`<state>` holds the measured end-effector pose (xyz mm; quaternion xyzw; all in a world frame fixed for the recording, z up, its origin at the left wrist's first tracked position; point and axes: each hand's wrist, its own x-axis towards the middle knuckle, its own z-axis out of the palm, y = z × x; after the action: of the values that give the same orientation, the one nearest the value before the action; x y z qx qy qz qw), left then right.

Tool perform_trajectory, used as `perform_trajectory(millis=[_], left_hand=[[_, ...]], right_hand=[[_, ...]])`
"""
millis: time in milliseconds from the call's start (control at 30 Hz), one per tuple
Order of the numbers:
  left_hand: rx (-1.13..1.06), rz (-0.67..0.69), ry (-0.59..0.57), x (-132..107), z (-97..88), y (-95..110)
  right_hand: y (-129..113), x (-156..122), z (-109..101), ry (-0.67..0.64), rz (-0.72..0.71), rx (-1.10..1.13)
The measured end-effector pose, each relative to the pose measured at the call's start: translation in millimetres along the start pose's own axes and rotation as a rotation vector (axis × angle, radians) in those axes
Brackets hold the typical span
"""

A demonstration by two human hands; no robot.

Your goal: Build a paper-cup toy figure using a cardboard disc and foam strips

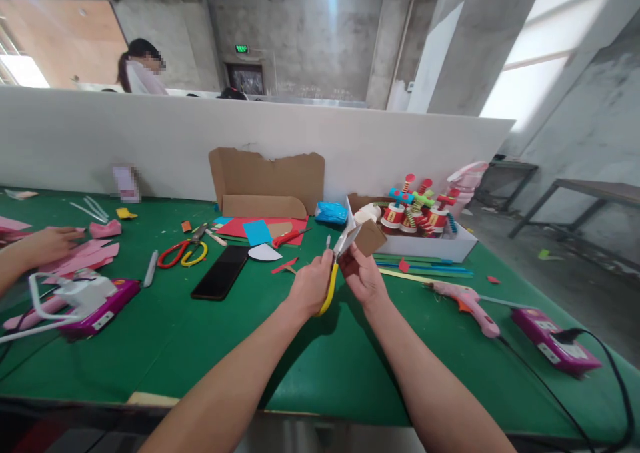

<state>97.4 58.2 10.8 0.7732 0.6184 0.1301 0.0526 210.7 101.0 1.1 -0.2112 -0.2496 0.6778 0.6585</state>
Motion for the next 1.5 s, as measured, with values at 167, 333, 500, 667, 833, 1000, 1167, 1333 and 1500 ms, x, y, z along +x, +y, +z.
perform_trajectory(millis=[167,333,500,667,833,1000,1167,1333,1500], left_hand=[[-0.011,-0.018,-0.006,0.5,-0.3,1.5],[-0.003,-0.015,-0.026,-0.7,-3.2,2.9],[-0.003,-0.014,-0.034,-2.6,-6.7,5.3],[0.018,-0.016,-0.023,-1.8,-3.9,4.6],[0.019,-0.022,-0.032,-0.9,-2.8,4.6],[0.028,-0.033,-0.037,-1.5,-4.1,5.9],[0.041,-0.023,-0.025,-1.7,-2.7,5.3],[0.060,-0.023,-0.036,-1.0,-2.5,4.5],[0.107,-0.037,-0.033,-0.2,-2.0,3.9]], right_hand=[[1.5,1.2,-3.1,-0.013,-0.004,-0.042],[1.5,1.4,-2.6,-0.007,0.004,-0.006],[0.8,0.9,-2.4,0.007,0.025,0.026],[-0.6,0.7,-2.9,-0.007,0.010,-0.020],[0.1,1.5,-3.5,-0.019,0.011,-0.026],[0.0,1.1,-2.2,0.019,0.002,-0.030],[-3.0,-1.5,1.7,0.018,0.010,-0.004],[-4.3,-0.4,-0.2,0.023,0.017,-0.009],[-8.2,2.2,-5.1,0.008,0.006,-0.087]])
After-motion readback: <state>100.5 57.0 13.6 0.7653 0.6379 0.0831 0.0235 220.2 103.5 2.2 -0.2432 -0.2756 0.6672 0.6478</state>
